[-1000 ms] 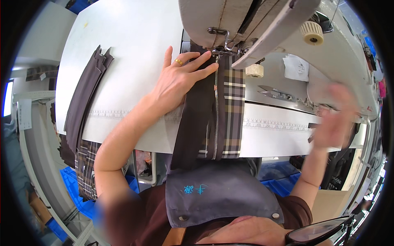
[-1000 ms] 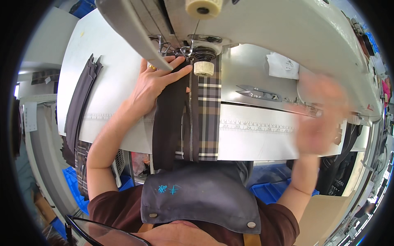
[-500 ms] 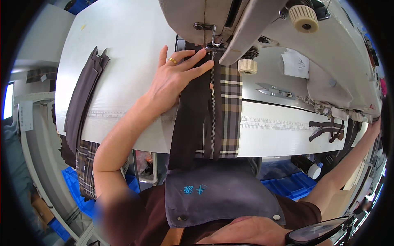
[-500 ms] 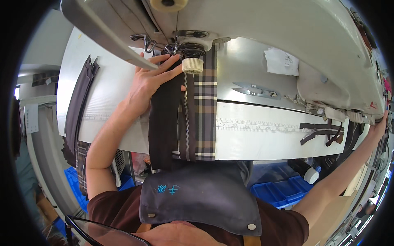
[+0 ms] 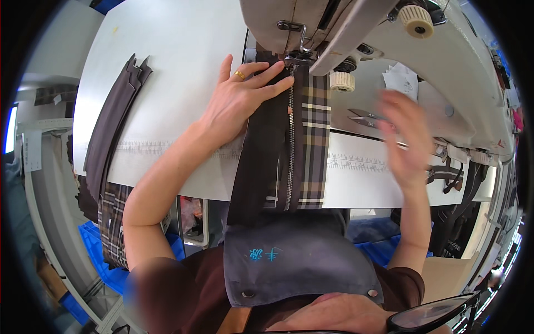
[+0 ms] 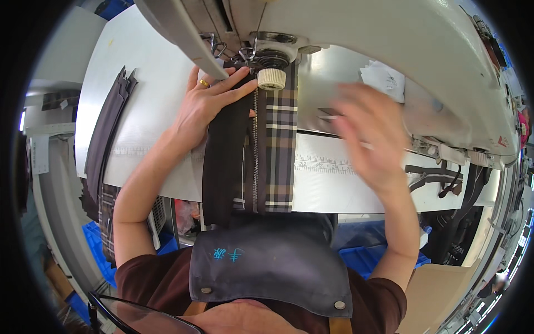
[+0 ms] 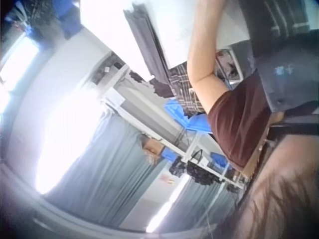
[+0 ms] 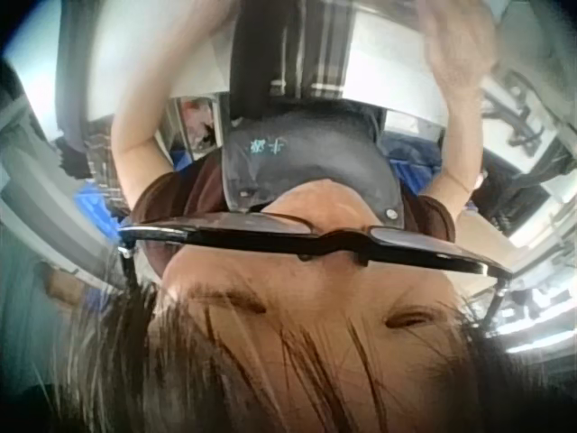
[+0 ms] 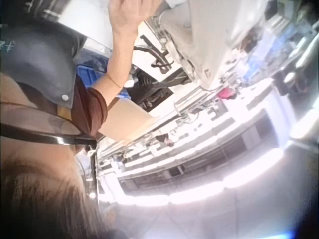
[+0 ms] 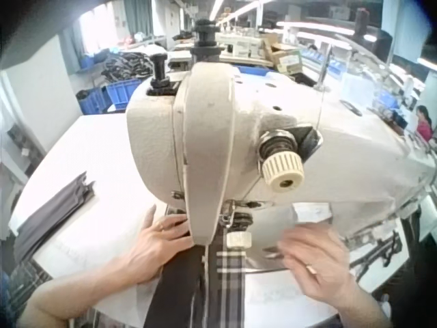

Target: The person operates an industrial sewing machine to stitch zippers onto plaid fabric pieces. They align the zipper tape with the fabric edge, guide the material under the presser foot, and sew along the length of the zipper. After completing the stitch, they cut the thread and move the finished piece aside before picking up the next item.

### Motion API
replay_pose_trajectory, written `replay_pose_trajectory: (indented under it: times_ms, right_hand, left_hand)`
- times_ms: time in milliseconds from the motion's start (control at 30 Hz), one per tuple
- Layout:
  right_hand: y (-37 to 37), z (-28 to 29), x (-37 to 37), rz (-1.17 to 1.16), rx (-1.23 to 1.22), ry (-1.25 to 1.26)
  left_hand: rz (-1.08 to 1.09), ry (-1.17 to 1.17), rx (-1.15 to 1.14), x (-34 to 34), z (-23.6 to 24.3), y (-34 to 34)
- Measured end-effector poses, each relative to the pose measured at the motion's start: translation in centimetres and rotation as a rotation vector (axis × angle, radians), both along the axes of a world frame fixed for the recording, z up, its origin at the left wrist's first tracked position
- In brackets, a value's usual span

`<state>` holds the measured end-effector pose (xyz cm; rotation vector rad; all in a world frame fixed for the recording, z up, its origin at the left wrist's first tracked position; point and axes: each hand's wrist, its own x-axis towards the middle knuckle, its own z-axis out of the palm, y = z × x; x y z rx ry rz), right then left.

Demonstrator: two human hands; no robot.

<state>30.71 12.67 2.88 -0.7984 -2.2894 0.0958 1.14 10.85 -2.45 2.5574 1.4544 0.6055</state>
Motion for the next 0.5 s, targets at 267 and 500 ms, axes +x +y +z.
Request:
replay_pose_trajectory:
  times_ms: [267,500]
  right_hand:
    - [3.7,-5.9,-7.3,0.058,-0.068,-0.082]
    - [3.6,-5.6,-7.7,0.09,0.187,-0.088]
  left_hand:
    - [0.026,0.031,0.058,0.4,0.1,0.1]
    - [0.032,0.042,0.034,0.3,-0.1,0.0]
